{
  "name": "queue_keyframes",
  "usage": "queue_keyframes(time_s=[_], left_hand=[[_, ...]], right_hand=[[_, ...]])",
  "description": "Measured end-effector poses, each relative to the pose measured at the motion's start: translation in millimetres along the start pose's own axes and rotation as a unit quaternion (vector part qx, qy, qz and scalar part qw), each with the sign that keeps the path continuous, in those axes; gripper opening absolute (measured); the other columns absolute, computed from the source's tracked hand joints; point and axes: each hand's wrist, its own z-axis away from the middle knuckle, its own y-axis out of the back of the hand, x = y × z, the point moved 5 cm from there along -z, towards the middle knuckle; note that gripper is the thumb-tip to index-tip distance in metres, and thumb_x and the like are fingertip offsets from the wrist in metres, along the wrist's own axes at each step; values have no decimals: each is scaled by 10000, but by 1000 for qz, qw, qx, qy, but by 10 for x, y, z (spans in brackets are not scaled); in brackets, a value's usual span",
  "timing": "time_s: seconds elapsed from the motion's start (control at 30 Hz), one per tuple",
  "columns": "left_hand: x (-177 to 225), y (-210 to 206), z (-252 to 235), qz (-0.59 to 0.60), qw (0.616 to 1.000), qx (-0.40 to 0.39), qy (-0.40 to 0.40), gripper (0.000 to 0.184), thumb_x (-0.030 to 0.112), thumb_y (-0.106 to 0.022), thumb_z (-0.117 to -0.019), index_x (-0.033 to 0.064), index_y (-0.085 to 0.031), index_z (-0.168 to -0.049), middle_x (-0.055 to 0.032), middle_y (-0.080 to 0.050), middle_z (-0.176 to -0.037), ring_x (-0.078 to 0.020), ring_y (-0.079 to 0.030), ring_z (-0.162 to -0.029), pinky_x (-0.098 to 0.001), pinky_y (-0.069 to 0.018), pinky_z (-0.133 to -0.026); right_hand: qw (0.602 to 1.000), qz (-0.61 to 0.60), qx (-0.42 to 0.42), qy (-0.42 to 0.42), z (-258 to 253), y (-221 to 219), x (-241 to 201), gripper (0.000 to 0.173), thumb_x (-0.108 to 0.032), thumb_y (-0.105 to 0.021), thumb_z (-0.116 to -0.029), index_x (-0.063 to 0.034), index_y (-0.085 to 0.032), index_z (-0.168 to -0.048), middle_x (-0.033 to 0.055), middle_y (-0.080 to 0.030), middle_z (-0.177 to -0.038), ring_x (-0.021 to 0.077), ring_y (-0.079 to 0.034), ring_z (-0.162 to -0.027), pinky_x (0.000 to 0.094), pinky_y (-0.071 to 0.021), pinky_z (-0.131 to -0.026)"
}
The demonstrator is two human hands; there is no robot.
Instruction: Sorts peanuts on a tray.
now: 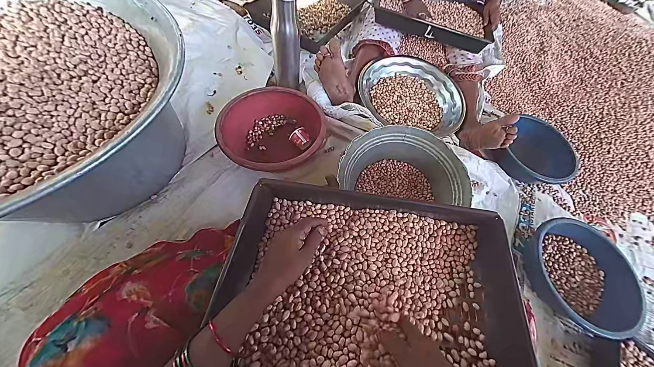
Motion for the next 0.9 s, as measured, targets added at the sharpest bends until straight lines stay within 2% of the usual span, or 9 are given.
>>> queue_keyframes(time_s=[0.1, 0.2, 0.43, 0.53, 0.63, 0.73, 0.77, 0.83, 0.9], left_hand=[[-34, 31, 23, 11, 1000, 26, -6, 352, 143, -426, -1085, -47, -632, -1298, -204, -714, -1156, -281, -689, -1060, -448, -515, -952], [-15, 51, 40, 19, 999, 43, -13, 343, 126, -430, -1081, -60, -632, -1287, -208, -714, -1132, -268, -690, -1027, -436, -517, -933], [-13, 29, 20, 17, 999, 43, -28, 346, 136, -427, -1080, -60, -636, -1274, -212, -713, -1116, -263, -693, -997, -421, -527, -911], [-22, 36, 33, 12, 998, 45, -29, 349, 149, -429, -1080, -60, -638, -1266, -209, -718, -1110, -267, -699, -1002, -430, -530, -915], [-17, 28, 40, 11, 998, 44, -35, 358, 154, -416, -1079, -59, -638, -1261, -202, -718, -1103, -257, -692, -996, -419, -525, -906], [-25, 17, 39, 14, 998, 44, -37, 352, 163, -426, -1079, -49, -643, -1258, -198, -719, -1101, -244, -695, -995, -409, -530, -907], [-34, 17, 38, 19, 998, 44, -35, 350, 163, -431, -1080, -52, -643, -1258, -200, -718, -1101, -244, -696, -994, -410, -532, -906], [-49, 13, 41, 23, 998, 47, -29, 346, 166, -435, -1079, -49, -646, -1249, -193, -720, -1086, -225, -692, -972, -393, -531, -885], [-56, 10, 42, 17, 998, 49, -28, 346, 174, -437, -1079, -41, -653, -1242, -182, -724, -1075, -210, -691, -965, -381, -530, -879]], right_hand=[[976, 22, 210, 56, -208, 419, 90, 294, -16, -590, -958, 29, -731, -1211, 303, -660, -1297, 478, -682, -1144, 582, -562, -943], [960, 16, 280, 14, -414, 899, 401, 269, 25, -522, -994, 100, -713, -1167, 299, -682, -1252, 449, -655, -1204, 550, -498, -1043], [989, 99, 97, -54, -736, 573, 535, 314, -75, -470, -1065, 64, -692, -1239, 291, -688, -1226, 465, -662, -1166, 596, -506, -981], [974, 176, 138, -16, -849, 355, 534, 260, -34, -495, -1027, 96, -696, -1128, 305, -703, -1076, 486, -706, -998, 584, -561, -818], [979, 163, 118, -43, -893, 361, 551, 280, -32, -483, -1026, 104, -676, -1176, 314, -688, -1128, 482, -699, -1028, 586, -551, -842], [992, 67, 47, -93, -853, 473, 574, 319, -64, -464, -1045, 80, -645, -1264, 276, -661, -1247, 409, -665, -1148, 547, -506, -969], [994, -2, 54, -90, -793, 535, 586, 290, -54, -498, -1027, 87, -659, -1223, 252, -678, -1196, 345, -670, -1092, 488, -507, -951], [975, -192, 91, -69, -595, 659, 679, 178, -20, -548, -985, 67, -659, -1094, 104, -663, -974, 107, -599, -815, 274, -495, -761], [918, -379, 101, -57, -362, 751, 813, 120, 17, -513, -939, -49, -607, -977, -63, -658, -840, 0, -628, -681, 189, -556, -664]])
